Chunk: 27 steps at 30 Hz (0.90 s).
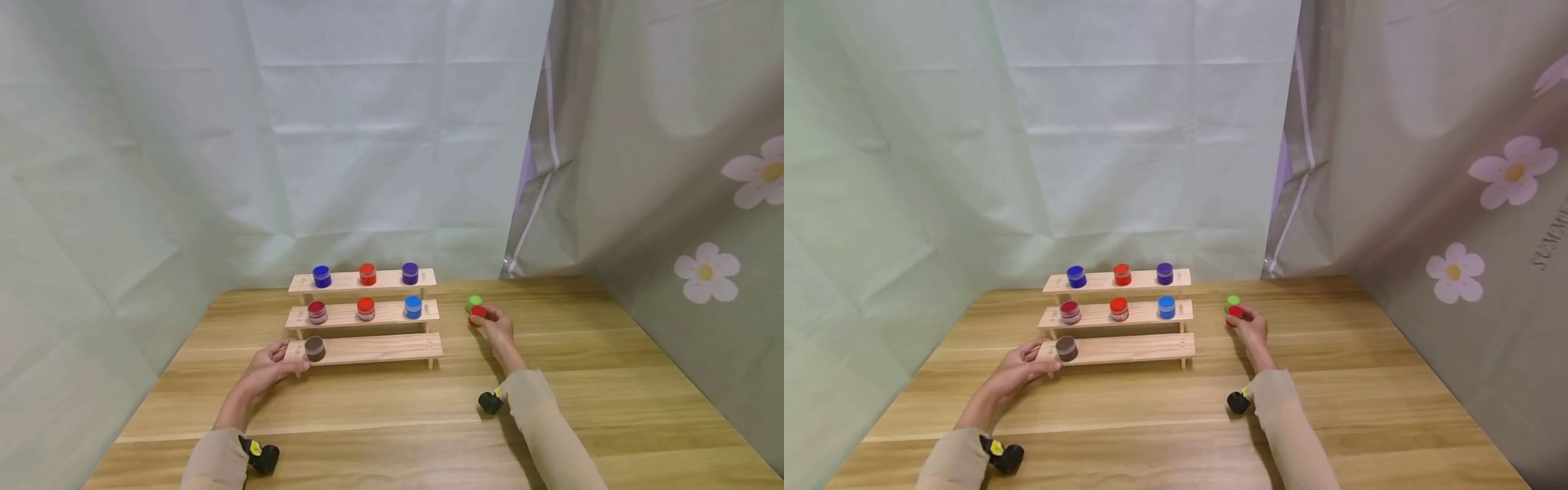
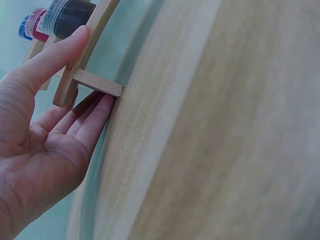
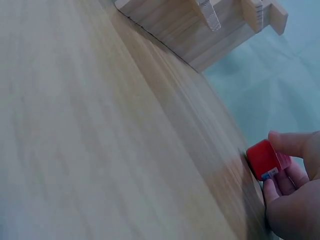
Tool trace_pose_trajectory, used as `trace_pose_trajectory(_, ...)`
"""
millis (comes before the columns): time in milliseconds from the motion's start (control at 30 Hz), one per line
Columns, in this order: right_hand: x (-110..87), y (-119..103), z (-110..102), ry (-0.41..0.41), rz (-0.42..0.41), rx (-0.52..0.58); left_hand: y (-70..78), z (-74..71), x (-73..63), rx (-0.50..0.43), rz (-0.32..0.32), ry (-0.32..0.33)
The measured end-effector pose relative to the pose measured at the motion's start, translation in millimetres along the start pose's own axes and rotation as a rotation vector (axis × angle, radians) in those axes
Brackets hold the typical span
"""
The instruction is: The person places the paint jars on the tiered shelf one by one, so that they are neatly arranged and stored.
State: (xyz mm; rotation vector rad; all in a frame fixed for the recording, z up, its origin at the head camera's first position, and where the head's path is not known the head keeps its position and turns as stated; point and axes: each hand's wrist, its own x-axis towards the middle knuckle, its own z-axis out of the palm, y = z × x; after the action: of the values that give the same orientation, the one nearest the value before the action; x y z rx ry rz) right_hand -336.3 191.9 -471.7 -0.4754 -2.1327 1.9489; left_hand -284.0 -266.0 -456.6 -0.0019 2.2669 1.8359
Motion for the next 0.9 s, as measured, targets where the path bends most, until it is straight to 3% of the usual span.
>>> trace_pose_trajectory(533, -3.3, -3.1, -8.8, -0.076, -0.003, -0.004, -0.8, 0.1, 0.7, -0.001, 0.009, 0.004)
trace_pose_trajectory(900, -15.5, -26.4, -8.4, -0.125, -0.076, -0.029, -0.7, 0.1, 1.0, -0.004, 0.007, 0.009)
